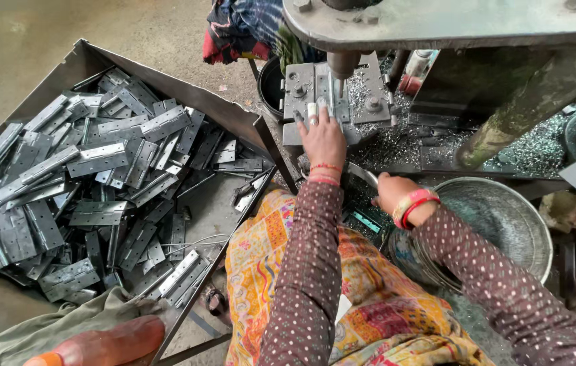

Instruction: The person wraps white tape around their fingers, then picks up rectangular metal parts from a bin and processes them using a machine. They repeatedly place the metal pieces under a press and operate a lever to shape or cut them.

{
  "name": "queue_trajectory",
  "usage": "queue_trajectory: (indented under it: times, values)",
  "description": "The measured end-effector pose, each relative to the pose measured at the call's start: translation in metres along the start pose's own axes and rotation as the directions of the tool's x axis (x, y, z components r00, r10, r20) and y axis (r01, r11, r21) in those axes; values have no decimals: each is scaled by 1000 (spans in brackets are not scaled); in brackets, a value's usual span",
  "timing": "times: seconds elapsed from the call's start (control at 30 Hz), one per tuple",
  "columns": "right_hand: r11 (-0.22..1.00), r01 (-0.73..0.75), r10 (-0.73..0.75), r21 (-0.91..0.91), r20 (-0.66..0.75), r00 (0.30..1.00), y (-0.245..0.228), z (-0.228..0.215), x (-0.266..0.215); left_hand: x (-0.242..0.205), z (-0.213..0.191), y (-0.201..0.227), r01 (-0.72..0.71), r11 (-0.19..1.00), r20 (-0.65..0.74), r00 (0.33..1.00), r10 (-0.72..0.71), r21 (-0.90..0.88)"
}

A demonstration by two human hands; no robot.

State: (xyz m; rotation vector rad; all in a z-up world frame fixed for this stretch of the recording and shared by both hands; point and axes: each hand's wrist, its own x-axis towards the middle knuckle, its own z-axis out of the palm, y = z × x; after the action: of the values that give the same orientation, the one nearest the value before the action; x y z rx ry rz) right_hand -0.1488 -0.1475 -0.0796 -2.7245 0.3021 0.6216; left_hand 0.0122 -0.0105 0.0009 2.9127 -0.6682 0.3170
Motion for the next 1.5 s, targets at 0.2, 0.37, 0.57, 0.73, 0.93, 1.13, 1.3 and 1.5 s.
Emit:
queue_trajectory:
  times: [0.2,0.37,0.57,0.73,0.93,1.13,1.3,1.5]
  values:
    - [982,-26,74,187,-254,964,-18,54,-63,8,1,-2,-35,999,-24,999,35,-9]
    - [984,-41,59,171,-102,993,-13,39,-54,-7,8,-9,-62,997,-101,993,57,-45]
    - [997,-8,12,81,-43,999,-11,-2,-20,37,22,-17,-35,998,-129,991,29,-43]
    - [970,-136,170,199,-164,972,-25,49,-62,44,20,-24,-63,996,-125,991,55,-65]
    - [969,-26,77,247,-198,977,-28,-4,-54,40,1,-25,-70,995,-42,997,67,-72]
    - [918,250,99,307,-789,606,-59,-62,-70,-53,-20,-13,-172,985,42,984,171,19]
    - [888,245,219,390,-825,521,-65,-68,-73,-99,-15,-15,-192,978,-318,925,209,85]
    - [847,308,253,432,-839,482,-67,-61,-67,-73,-27,-30,-414,909,-310,860,405,39]
